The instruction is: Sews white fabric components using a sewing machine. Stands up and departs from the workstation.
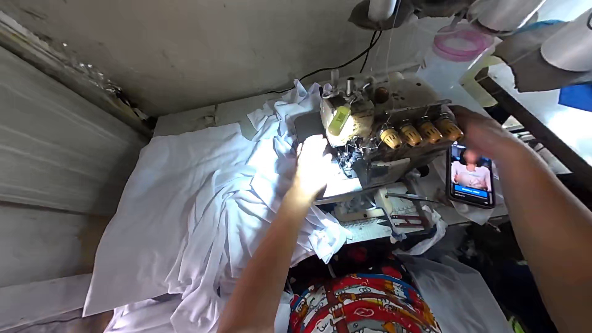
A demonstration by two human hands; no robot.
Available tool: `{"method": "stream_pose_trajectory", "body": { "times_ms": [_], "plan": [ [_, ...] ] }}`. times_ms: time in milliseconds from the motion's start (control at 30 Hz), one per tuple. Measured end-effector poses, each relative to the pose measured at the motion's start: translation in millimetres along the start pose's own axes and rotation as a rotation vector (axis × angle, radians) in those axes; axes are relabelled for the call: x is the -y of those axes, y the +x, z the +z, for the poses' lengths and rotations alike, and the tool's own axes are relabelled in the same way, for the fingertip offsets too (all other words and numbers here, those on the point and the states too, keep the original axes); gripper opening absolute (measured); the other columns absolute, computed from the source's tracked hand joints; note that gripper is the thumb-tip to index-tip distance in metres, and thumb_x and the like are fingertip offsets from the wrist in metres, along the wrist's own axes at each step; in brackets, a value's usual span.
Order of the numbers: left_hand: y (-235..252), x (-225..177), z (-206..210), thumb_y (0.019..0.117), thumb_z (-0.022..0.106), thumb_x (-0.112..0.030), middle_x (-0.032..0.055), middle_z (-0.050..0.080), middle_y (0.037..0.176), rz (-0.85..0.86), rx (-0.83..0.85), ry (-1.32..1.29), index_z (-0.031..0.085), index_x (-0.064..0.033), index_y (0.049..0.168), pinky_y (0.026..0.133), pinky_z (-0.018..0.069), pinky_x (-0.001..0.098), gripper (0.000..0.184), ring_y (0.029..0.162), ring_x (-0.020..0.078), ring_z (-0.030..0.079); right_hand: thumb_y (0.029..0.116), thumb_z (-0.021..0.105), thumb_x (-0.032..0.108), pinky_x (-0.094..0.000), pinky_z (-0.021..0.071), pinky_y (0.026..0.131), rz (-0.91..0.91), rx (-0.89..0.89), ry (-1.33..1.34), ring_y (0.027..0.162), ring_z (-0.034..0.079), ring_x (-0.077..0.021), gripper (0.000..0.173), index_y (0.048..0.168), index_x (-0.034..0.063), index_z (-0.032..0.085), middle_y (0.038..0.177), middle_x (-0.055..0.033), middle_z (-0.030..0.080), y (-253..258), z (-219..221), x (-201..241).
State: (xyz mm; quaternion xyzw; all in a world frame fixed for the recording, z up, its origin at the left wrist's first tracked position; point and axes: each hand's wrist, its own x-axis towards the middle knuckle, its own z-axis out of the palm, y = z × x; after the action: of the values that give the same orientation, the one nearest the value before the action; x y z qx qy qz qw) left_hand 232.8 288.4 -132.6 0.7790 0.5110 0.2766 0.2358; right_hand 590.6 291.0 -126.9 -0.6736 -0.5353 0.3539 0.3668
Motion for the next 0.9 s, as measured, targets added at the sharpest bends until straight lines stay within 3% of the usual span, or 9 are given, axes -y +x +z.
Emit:
{"method": "stream_pose_trajectory", "body": {
  "times_ms": [67, 167, 300, 433, 533, 633, 667, 733, 900],
  "plan": [
    [10, -1, 9, 0.0956, 0.064, -0.010, 0.0230, 0.061, 0.134, 0.005, -0.041, 0.065, 0.070, 0.0028, 0.121, 0.110, 0.0398, 0.0571, 0.029, 0.129, 0.0398, 0.054, 0.1079, 0.040, 0.011, -0.0411, 0.0459, 0.104, -0.081, 0.065, -0.119, 0.121, 0.058, -0.0168, 0.037, 0.143, 0.0075, 0.050, 0.136, -0.0110, 0.059, 6, -4, -20],
    [11, 4, 17, 0.0927, 0.068, -0.011, 0.0197, 0.068, 0.117, 0.032, -0.130, 0.095, 0.073, -0.0009, 0.106, 0.102, 0.0460, 0.0551, 0.017, 0.117, 0.0381, 0.060, 0.1054, 0.044, 0.013, -0.0269, 0.0513, 0.091, -0.103, 0.128, -0.106, 0.104, 0.061, -0.0028, 0.033, 0.138, 0.0165, 0.051, 0.121, 0.0014, 0.064, 18, -16, -55],
    [9, -1, 15, 0.0987, 0.063, -0.013, 0.0209, 0.064, 0.126, -0.065, -0.089, 0.110, 0.070, -0.0022, 0.116, 0.106, 0.0436, 0.0572, 0.021, 0.126, 0.0393, 0.056, 0.1079, 0.035, 0.021, -0.0158, 0.0489, 0.092, -0.010, 0.139, -0.030, 0.104, 0.058, 0.0058, 0.034, 0.137, 0.0124, 0.050, 0.118, 0.0034, 0.061, 18, -8, -29],
    [7, -1, 19, 0.1002, 0.062, -0.014, 0.0208, 0.067, 0.122, -0.067, -0.156, 0.129, 0.071, -0.0015, 0.114, 0.109, 0.0425, 0.0532, 0.021, 0.123, 0.0374, 0.059, 0.1088, 0.039, 0.004, -0.0338, 0.0480, 0.095, 0.096, 0.150, -0.250, 0.105, 0.060, -0.0175, 0.028, 0.127, -0.0079, 0.057, 0.116, -0.0196, 0.063, 57, -9, -41],
    [5, 1, 20, 0.1007, 0.060, -0.011, 0.0225, 0.066, 0.126, -0.018, -0.169, 0.171, 0.070, 0.0017, 0.119, 0.116, 0.0367, 0.0520, 0.025, 0.127, 0.0372, 0.058, 0.1052, 0.044, 0.002, -0.0172, 0.0473, 0.072, 0.061, 0.300, -0.384, 0.079, 0.055, -0.0034, 0.016, 0.107, 0.0013, 0.059, 0.089, -0.0039, 0.055, 76, -11, -41],
    [5, 0, 22, 0.1011, 0.059, -0.012, 0.0220, 0.066, 0.126, -0.026, -0.190, 0.121, 0.070, 0.0010, 0.118, 0.115, 0.0370, 0.0509, 0.024, 0.126, 0.0367, 0.058, 0.1054, 0.046, -0.001, -0.0482, 0.0491, 0.096, -0.037, 0.161, -0.446, 0.103, 0.065, -0.0346, 0.023, 0.117, -0.0145, 0.061, 0.110, -0.0301, 0.065, 68, -9, -35],
    [6, -1, 21, 0.1007, 0.059, -0.011, 0.0219, 0.067, 0.125, -0.032, -0.190, 0.107, 0.071, 0.0009, 0.117, 0.115, 0.0372, 0.0508, 0.024, 0.126, 0.0365, 0.058, 0.1080, 0.041, 0.002, -0.0466, 0.0463, 0.100, -0.015, 0.078, -0.364, 0.109, 0.062, -0.0333, 0.028, 0.123, -0.0138, 0.058, 0.116, -0.0293, 0.064, 54, -1, -21],
    [6, -2, 19, 0.1000, 0.059, -0.009, 0.0213, 0.067, 0.124, -0.035, -0.185, 0.093, 0.070, 0.0010, 0.115, 0.115, 0.0369, 0.0502, 0.022, 0.125, 0.0356, 0.059, 0.1105, 0.035, 0.014, -0.0268, 0.0473, 0.095, -0.002, 0.009, -0.201, 0.106, 0.058, -0.0093, 0.031, 0.131, -0.0002, 0.053, 0.116, -0.0098, 0.061, 32, 2, -18],
    [5, 2, 20, 0.0987, 0.061, -0.009, 0.0211, 0.067, 0.124, 0.005, -0.208, 0.086, 0.070, 0.0016, 0.114, 0.114, 0.0385, 0.0513, 0.021, 0.125, 0.0359, 0.059, 0.1029, 0.041, 0.002, -0.0490, 0.0459, 0.097, 0.013, 0.052, -0.188, 0.117, 0.057, -0.0263, 0.041, 0.143, 0.0043, 0.048, 0.140, -0.0190, 0.054, 20, -19, -81]
  ]
}}
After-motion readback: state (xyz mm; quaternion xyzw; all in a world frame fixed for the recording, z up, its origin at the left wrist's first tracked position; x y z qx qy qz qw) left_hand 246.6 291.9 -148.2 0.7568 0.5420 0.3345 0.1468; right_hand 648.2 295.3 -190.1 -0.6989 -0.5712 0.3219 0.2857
